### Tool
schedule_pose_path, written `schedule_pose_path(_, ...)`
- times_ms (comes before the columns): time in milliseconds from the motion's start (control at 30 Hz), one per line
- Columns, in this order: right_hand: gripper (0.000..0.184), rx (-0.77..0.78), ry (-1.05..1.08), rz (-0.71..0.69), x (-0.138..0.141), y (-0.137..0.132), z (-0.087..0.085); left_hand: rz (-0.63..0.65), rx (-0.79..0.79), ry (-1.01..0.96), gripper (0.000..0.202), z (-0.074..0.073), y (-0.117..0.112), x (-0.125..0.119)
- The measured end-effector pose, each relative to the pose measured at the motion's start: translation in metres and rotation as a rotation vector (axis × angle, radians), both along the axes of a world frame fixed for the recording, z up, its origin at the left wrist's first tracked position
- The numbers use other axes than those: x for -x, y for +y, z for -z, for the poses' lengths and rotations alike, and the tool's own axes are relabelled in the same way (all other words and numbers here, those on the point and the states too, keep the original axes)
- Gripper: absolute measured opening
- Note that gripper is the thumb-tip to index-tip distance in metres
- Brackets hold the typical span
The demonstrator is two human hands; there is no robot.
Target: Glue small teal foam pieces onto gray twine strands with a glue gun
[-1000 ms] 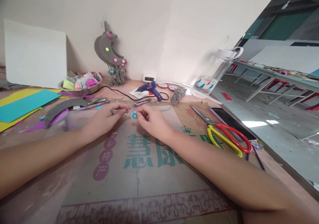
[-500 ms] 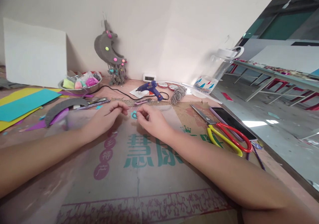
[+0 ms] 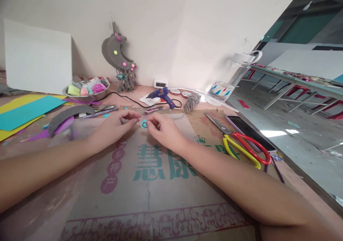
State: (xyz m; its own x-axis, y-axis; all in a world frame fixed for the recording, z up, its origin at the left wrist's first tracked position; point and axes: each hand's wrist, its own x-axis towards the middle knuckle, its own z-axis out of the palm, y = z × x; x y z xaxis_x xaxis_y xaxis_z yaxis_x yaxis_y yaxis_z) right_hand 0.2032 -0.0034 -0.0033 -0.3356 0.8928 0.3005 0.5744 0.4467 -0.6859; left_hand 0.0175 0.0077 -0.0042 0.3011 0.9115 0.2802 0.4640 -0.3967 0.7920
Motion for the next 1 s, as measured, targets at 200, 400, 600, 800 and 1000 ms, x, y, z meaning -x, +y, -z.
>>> schedule_pose_path(200,0.013,-0.006,0.006,-0.005,0.0004,-0.0002,-0.0002,0.017,-0.005,0.046,0.020,0.0008,-0.0007,0.0007)
schedule_pose_path(400,0.013,-0.008,-0.004,0.000,0.0010,-0.0005,-0.0006,0.027,-0.108,0.106,0.020,0.0043,0.0008,0.0023)
schedule_pose_path(600,0.012,-0.007,-0.010,-0.007,0.0007,0.0004,0.0002,0.026,-0.119,0.102,0.023,0.0055,0.0011,0.0027)
schedule_pose_path(800,0.012,-0.025,-0.022,-0.003,0.0007,0.0005,0.0008,0.014,-0.142,0.062,0.022,0.0025,0.0009,0.0025)
schedule_pose_path(1000,0.013,-0.032,-0.024,-0.010,0.0006,0.0013,0.0015,0.003,-0.103,0.038,0.021,0.0022,0.0017,0.0014)
